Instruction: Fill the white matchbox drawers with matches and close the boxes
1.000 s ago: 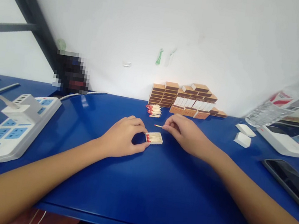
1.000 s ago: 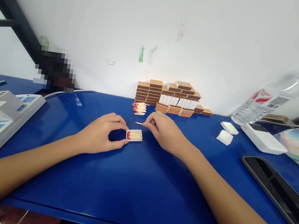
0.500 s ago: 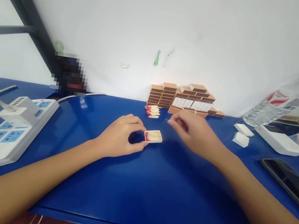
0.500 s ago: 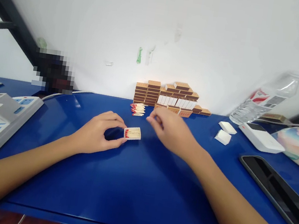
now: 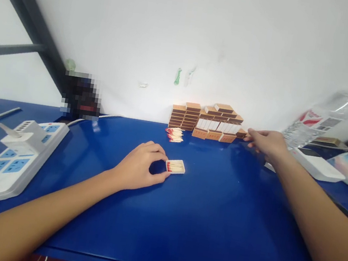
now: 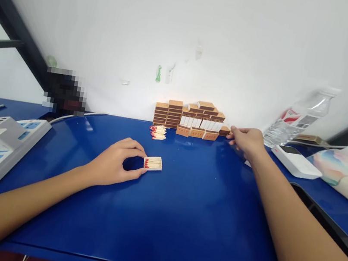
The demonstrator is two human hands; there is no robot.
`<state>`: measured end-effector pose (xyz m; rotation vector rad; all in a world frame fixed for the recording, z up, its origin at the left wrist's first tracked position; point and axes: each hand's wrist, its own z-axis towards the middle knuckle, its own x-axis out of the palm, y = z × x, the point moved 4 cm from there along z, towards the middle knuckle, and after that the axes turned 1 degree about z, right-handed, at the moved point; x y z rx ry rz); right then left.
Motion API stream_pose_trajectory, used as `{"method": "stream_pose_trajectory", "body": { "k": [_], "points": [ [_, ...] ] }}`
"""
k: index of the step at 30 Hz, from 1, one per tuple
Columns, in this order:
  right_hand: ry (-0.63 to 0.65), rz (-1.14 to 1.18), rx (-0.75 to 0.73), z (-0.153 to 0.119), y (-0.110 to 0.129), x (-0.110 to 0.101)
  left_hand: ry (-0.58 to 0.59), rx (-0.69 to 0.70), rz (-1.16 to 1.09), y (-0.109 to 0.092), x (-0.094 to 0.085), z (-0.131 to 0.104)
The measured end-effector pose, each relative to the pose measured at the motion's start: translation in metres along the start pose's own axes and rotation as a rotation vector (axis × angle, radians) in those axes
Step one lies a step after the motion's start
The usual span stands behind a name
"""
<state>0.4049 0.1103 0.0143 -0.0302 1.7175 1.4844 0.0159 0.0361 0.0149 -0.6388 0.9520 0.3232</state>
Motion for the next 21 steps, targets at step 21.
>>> {"method": "stream_pose_trajectory", "body": {
  "k": [21],
  "points": [
    [-0.121, 0.287, 0.047, -0.019, 0.015, 0.001, -0.193, 0.095, 0.078, 0.002, -0.015, 0.001]
  ]
}}
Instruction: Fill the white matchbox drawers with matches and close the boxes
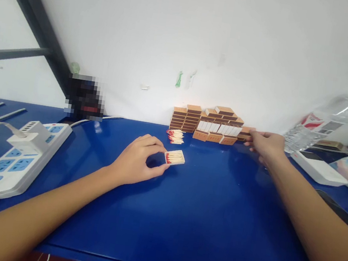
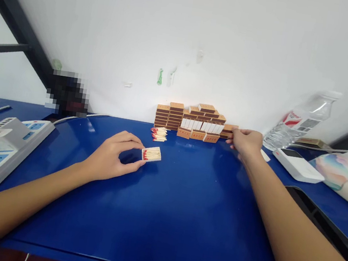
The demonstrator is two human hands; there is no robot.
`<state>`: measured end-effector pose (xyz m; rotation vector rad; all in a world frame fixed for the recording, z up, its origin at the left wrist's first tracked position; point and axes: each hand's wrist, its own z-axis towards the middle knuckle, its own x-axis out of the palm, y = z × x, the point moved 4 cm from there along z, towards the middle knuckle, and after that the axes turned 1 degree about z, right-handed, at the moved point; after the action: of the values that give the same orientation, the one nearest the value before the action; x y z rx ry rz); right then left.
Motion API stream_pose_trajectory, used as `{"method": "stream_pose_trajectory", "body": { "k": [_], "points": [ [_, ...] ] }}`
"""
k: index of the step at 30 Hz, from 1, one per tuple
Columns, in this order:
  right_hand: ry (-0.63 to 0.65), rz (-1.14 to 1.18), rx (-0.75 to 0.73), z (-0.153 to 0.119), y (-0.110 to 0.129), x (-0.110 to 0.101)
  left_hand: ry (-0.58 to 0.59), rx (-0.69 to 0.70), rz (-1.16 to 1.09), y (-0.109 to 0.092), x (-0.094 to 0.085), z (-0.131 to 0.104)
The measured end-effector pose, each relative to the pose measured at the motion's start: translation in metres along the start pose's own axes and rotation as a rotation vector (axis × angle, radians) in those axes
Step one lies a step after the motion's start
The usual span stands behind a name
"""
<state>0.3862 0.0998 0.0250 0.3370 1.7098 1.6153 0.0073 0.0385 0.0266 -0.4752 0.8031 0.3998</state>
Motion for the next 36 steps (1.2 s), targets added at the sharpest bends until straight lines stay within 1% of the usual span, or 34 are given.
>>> {"method": "stream_pose_trajectory", "body": {
  "k": [2, 3, 4, 5, 6, 7, 9, 11, 13, 15, 19, 25, 27, 30, 32, 33, 34, 36],
  "points": [
    [-0.122, 0.027, -0.080, -0.007, 0.014, -0.012, -0.023, 0.001, 0.007, 0.000, -0.001, 0.000],
    [-0.159, 0.058, -0.132, -0.014, 0.022, -0.015, -0.042, -0.001, 0.013, 0.000, -0.002, 0.000],
    [-0.156, 0.096, -0.184, -0.023, 0.029, -0.016, -0.064, -0.003, 0.019, 0.000, -0.003, 0.000],
    [-0.106, 0.144, -0.239, -0.034, 0.036, -0.013, -0.089, -0.005, 0.025, 0.000, -0.003, 0.000],
    [0.013, 0.188, -0.284, -0.048, 0.041, -0.005, -0.112, -0.007, 0.032, 0.000, -0.004, -0.001],
    [0.168, 0.195, -0.314, -0.063, 0.045, 0.006, -0.132, -0.007, 0.038, 0.001, -0.005, -0.001],
    [0.462, 0.130, -0.393, -0.099, 0.050, 0.029, -0.163, -0.006, 0.052, 0.000, -0.005, -0.001],
    [0.626, 0.097, -0.432, -0.128, 0.050, 0.046, -0.191, -0.002, 0.063, 0.000, -0.006, -0.002],
    [0.699, 0.094, -0.441, -0.145, 0.049, 0.055, -0.218, 0.010, 0.068, -0.001, -0.008, -0.002],
    [0.722, 0.107, -0.439, -0.149, 0.048, 0.057, -0.236, 0.026, 0.075, -0.003, -0.009, -0.002],
    [0.752, 0.103, -0.432, -0.146, 0.049, 0.052, -0.262, 0.037, 0.088, -0.004, -0.010, -0.002],
    [0.817, 0.090, -0.430, -0.151, 0.047, 0.052, -0.244, -0.014, 0.070, -0.004, -0.010, 0.000],
    [0.798, 0.144, -0.412, -0.150, 0.044, 0.053, -0.247, -0.016, 0.044, -0.005, -0.011, 0.000],
    [0.708, 0.187, -0.414, -0.152, 0.041, 0.054, -0.251, -0.002, 0.017, -0.006, -0.012, 0.001],
    [0.653, 0.125, -0.463, -0.161, 0.039, 0.057, -0.253, 0.013, 0.016, -0.006, -0.011, 0.000],
    [0.655, 0.080, -0.498, -0.168, 0.039, 0.058, -0.253, 0.017, 0.016, -0.006, -0.011, -0.001],
    [0.677, 0.040, -0.530, -0.177, 0.038, 0.061, -0.252, 0.022, 0.015, -0.005, -0.009, -0.001],
    [0.770, -0.013, -0.574, -0.193, 0.034, 0.067, -0.244, 0.034, 0.019, -0.005, -0.007, -0.003]
  ]
}}
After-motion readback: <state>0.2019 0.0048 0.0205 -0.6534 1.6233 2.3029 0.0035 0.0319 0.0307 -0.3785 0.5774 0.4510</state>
